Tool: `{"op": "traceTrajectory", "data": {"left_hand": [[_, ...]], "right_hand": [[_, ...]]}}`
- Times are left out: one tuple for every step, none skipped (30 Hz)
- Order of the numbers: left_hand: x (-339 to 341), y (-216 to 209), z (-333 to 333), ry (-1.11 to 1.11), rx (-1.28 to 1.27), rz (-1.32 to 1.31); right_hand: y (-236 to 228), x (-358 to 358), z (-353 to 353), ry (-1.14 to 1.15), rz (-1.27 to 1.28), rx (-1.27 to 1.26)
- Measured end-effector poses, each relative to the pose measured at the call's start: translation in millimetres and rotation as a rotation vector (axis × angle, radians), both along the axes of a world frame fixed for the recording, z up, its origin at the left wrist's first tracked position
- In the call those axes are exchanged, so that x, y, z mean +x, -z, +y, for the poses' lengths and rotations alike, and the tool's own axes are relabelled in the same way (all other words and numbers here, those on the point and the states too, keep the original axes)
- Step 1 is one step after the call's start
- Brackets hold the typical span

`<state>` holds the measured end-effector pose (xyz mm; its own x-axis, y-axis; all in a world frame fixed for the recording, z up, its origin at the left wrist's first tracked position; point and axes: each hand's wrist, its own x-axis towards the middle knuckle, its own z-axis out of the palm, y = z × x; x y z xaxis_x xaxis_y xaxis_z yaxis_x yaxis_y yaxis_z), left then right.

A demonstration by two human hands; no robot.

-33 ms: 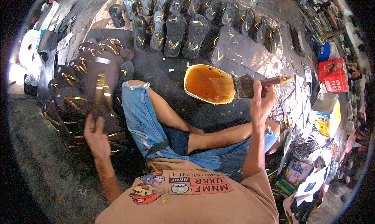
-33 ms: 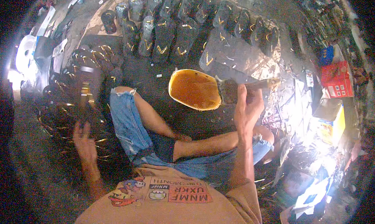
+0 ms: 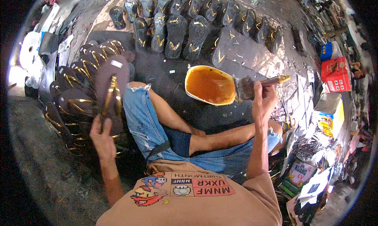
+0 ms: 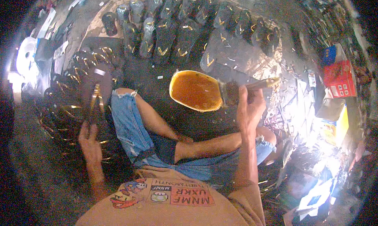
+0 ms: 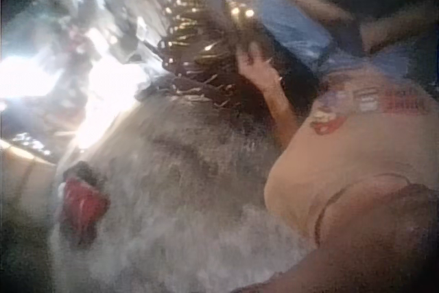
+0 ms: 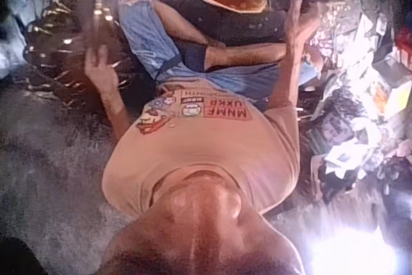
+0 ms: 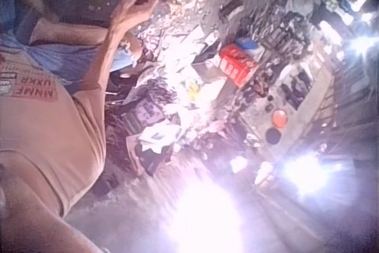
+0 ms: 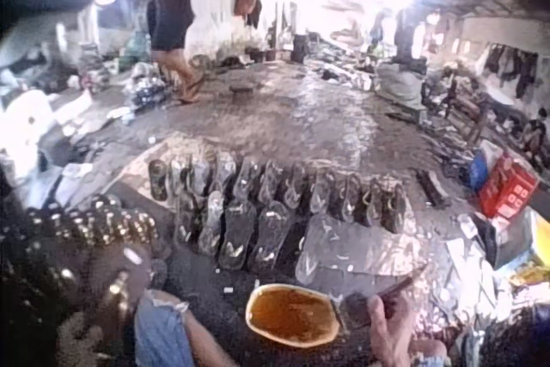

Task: The person sits on the floor and repeatedly picks up black flip-flops, dips a brush into a container of orange liquid, and paints the straps of the sandals. The person places the painted sandals in a row on the floor.

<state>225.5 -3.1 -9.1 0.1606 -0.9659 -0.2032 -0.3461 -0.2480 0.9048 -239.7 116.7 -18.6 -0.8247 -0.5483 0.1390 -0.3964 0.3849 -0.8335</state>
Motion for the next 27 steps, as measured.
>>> {"op": "traceTrajectory", "data": {"left_hand": [[-3.5, 9.9, 4.1, 0.026, 0.033, 0.241], [-9.8, 13.0, 7.8, 0.035, 0.070, 0.268], [-16.5, 16.0, 10.7, 0.041, 0.103, 0.294], [-19.6, 20.0, 14.4, 0.081, 0.125, 0.279], [-19.1, 20.8, 20.2, 0.123, 0.156, 0.256], [-18.8, 23.0, 24.0, 0.163, 0.187, 0.232], [-19.2, 29.8, 25.0, 0.209, 0.188, 0.152], [-19.4, 36.2, 24.9, 0.240, 0.202, 0.111], [-23.0, 32.7, 23.6, 0.259, 0.209, 0.068], [-29.6, 22.4, 28.3, 0.254, 0.163, -0.100], [-11.3, 43.5, 23.3, 0.325, 0.113, -0.195], [-15.7, 46.9, 26.4, 0.264, -0.038, -0.312], [-25.5, 48.2, 30.2, 0.203, -0.188, -0.431], [-38.6, 36.2, 28.9, 0.247, -0.367, -0.688], [-44.1, 24.5, 32.1, 0.341, -0.429, -0.759], [-35.2, 32.8, 31.2, 0.518, -0.477, -0.816], [-29.0, 38.4, 30.0, 0.695, -0.524, -0.871], [-47.6, 21.1, 30.5, 0.731, -0.511, -0.887], [-55.0, 25.8, 27.2, 0.717, -0.515, -0.832], [-60.0, 26.0, 22.9, 0.705, -0.522, -0.791], [-59.8, 29.4, 19.8, 0.690, -0.526, -0.752], [-58.9, 41.1, 15.9, 0.682, -0.474, -0.649], [-67.5, 39.5, 10.3, 0.677, -0.430, -0.626], [-81.0, 28.2, 7.1, 0.580, -0.207, -0.238], [-89.8, 18.1, 3.7, 0.476, 0.023, 0.144], [-92.4, 21.0, 3.3, 0.450, 0.221, 0.540], [-93.9, 25.5, 6.2, 0.396, 0.439, 0.925]], "right_hand": [[-0.6, -3.3, 5.6, -0.016, 0.009, 0.065], [2.1, -4.1, 12.4, -0.038, 0.020, 0.138], [7.9, -1.9, 18.3, -0.078, -0.005, 0.178], [15.2, 2.6, 24.3, -0.120, -0.031, 0.218], [20.9, 6.8, 30.1, -0.160, -0.065, 0.266], [25.3, 6.3, 30.6, -0.142, -0.137, 0.132], [37.4, -6.6, 30.6, -0.086, -0.077, 0.036], [33.7, -14.8, 28.0, -0.026, -0.065, 0.105], [25.6, -18.9, 22.5, 0.023, -0.053, 0.167], [21.1, -16.8, 28.2, -0.099, -0.153, 0.256], [28.1, -9.8, 36.5, -0.185, -0.146, 0.258], [22.6, -2.6, 37.4, -0.178, -0.148, 0.227], [16.9, 3.0, 34.7, -0.170, -0.151, 0.197], [32.3, -5.1, 38.6, -0.037, -0.188, -0.038], [24.4, -8.6, 33.5, -0.002, -0.287, -0.158], [24.1, -10.5, 37.1, -0.070, -0.330, 0.019], [23.1, -11.2, 42.4, -0.141, -0.368, 0.194], [24.1, 0.6, 45.1, -0.268, -0.395, 0.197], [22.6, 12.9, 44.1, -0.288, -0.553, 0.103], [29.9, 5.4, 50.7, -0.324, -0.149, 0.116], [27.3, 3.0, 44.6, -0.173, -0.584, -0.112], [23.5, -2.3, 40.9, 0.074, -0.955, -0.397], [7.6, 0.7, 25.6, 0.133, -1.159, -0.697], [8.9, -8.8, 24.4, 0.072, -1.012, -0.635], [9.6, -13.6, 21.4, 0.027, -0.851, -0.557], [11.3, -18.4, 19.0, -0.001, -0.681, -0.479], [-7.2, -6.3, 1.0, 0.020, -0.698, -0.446]]}}
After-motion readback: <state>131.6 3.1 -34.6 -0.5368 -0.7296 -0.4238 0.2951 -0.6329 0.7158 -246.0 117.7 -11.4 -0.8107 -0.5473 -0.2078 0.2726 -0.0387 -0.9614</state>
